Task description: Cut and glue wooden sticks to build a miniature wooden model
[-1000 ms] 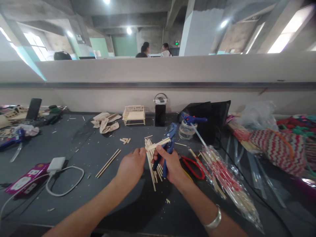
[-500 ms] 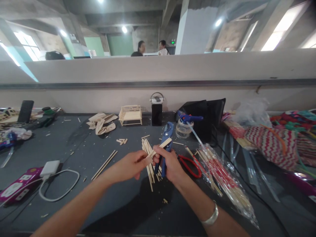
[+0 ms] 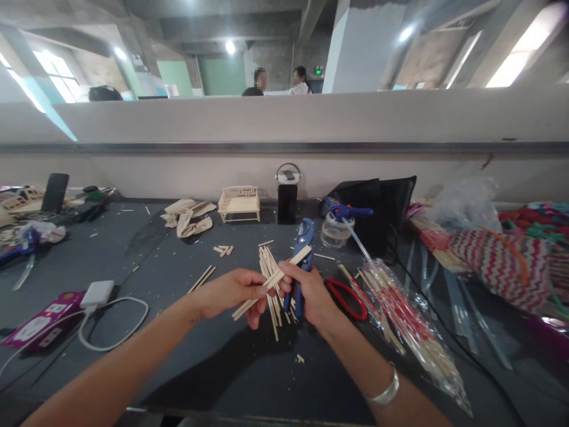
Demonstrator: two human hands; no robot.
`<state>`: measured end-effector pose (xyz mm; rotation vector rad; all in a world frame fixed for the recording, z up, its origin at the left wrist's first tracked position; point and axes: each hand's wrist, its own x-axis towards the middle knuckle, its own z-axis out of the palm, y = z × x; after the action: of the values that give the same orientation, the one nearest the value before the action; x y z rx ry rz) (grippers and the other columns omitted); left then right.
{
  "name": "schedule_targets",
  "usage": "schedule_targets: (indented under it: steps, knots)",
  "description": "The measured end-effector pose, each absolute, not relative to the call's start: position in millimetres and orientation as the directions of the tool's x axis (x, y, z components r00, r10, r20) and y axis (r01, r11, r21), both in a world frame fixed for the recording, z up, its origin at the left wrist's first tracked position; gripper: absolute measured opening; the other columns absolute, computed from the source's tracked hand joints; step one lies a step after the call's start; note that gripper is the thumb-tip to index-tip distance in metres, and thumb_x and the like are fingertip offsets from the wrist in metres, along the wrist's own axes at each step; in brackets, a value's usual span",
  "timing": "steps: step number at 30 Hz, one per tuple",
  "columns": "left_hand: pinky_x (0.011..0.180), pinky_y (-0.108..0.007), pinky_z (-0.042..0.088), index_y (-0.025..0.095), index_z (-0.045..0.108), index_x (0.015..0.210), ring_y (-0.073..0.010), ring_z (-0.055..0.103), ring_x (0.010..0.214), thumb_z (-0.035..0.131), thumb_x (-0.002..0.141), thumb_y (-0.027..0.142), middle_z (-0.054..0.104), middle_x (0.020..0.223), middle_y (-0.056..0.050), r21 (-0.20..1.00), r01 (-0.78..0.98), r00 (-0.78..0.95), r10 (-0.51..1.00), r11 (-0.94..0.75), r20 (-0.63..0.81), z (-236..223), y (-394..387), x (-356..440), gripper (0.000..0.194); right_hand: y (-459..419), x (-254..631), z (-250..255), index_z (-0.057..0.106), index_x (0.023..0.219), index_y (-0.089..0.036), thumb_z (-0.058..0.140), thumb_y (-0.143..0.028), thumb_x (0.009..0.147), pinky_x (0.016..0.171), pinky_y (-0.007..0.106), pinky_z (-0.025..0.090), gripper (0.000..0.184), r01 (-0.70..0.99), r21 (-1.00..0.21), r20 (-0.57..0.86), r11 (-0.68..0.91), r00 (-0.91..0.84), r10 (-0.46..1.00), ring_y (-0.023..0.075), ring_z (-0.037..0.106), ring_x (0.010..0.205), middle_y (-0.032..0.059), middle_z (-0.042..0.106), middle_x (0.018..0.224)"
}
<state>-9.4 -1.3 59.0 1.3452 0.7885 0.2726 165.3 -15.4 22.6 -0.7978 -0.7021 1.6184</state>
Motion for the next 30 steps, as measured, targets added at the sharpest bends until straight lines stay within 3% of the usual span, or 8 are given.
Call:
schedule_targets:
  steps: [6,12,16,19,23,27,30]
  knots:
    - [0.048,-0.025,0.046,0.012,0.06,0.088,-0.0127,0.057,0.048,0.065,0.077,0.043,0.06,0.064,-0.001,0.877,0.218,0.736,0.518,0.429,-0.436,55.9,3.8,-11.4,0.034,-15.6,167.0,22.6,0.053,0.058,-0.016,0.075,-0.028,0.066,0.039,0.02,0.045,0.027,-0.58,-0.792,-0.111,-0.191,-0.17,0.979,0.0065,0.043,0.037,-0.0074,0.046,0.044]
    - [0.038,-0.017,0.029,0.016,0.057,0.087,-0.0037,0.033,0.041,0.059,0.081,0.046,0.044,0.059,0.006,0.903,0.196,0.683,0.607,0.383,-0.406,58.5,-9.0,-2.4,0.031,-14.4,167.6,22.3,0.05,0.054,-0.017,0.074,-0.032,0.067,0.04,0.02,0.044,0.031,-0.55,-0.803,-0.145,-0.23,-0.195,0.97,0.0075,0.045,0.037,-0.0057,0.048,0.041]
    - [0.036,-0.015,0.019,0.016,0.057,0.092,-0.0021,0.026,0.04,0.055,0.082,0.05,0.041,0.06,0.007,0.918,0.209,0.62,0.681,0.336,-0.39,58.0,-16.9,2.2,0.035,-14.5,167.0,23.9,0.052,0.056,-0.016,0.076,-0.03,0.064,0.04,0.019,0.045,0.029,-0.582,-0.783,-0.153,-0.22,-0.162,0.975,0.0064,0.043,0.039,-0.0069,0.047,0.043]
    - [0.036,-0.017,0.028,0.015,0.059,0.095,-0.0045,0.037,0.039,0.052,0.084,0.049,0.045,0.06,0.005,0.913,0.155,0.636,0.669,0.378,-0.385,55.2,-16.4,0.2,0.037,-14.5,167.2,24.3,0.053,0.057,-0.016,0.076,-0.028,0.064,0.04,0.02,0.045,0.028,-0.597,-0.769,-0.156,-0.228,-0.17,0.973,0.0062,0.042,0.038,-0.0076,0.045,0.043]
    - [0.044,-0.026,0.046,0.012,0.061,0.086,-0.0143,0.055,0.046,0.05,0.085,0.045,0.049,0.058,0.001,0.855,0.103,0.743,0.532,0.508,-0.405,50.9,-9.9,-6.4,0.034,-14.1,168.5,23.7,0.054,0.058,-0.016,0.076,-0.027,0.064,0.039,0.02,0.045,0.026,-0.609,-0.759,-0.154,-0.232,-0.178,0.972,0.0061,0.042,0.039,-0.0079,0.045,0.045]
    - [0.041,-0.023,0.044,0.012,0.062,0.089,-0.0084,0.042,0.04,0.049,0.086,0.043,0.041,0.055,0.005,0.785,0.081,0.776,0.455,0.614,-0.436,50.3,-6.5,-8.4,0.034,-13.1,170.2,23.3,0.054,0.058,-0.016,0.076,-0.027,0.066,0.04,0.02,0.045,0.025,-0.605,-0.764,-0.125,-0.222,-0.199,0.972,0.0066,0.043,0.039,-0.0075,0.045,0.045]
    - [0.036,-0.017,0.031,0.013,0.06,0.086,-0.0042,0.028,0.038,0.053,0.085,0.043,0.035,0.055,0.007,0.745,0.08,0.763,0.44,0.662,-0.473,50.3,-6.8,-7.7,0.031,-12.7,170.8,23.1,0.055,0.059,-0.016,0.077,-0.028,0.065,0.04,0.02,0.045,0.025,-0.609,-0.761,-0.123,-0.223,-0.202,0.972,0.0068,0.043,0.039,-0.0078,0.045,0.045]
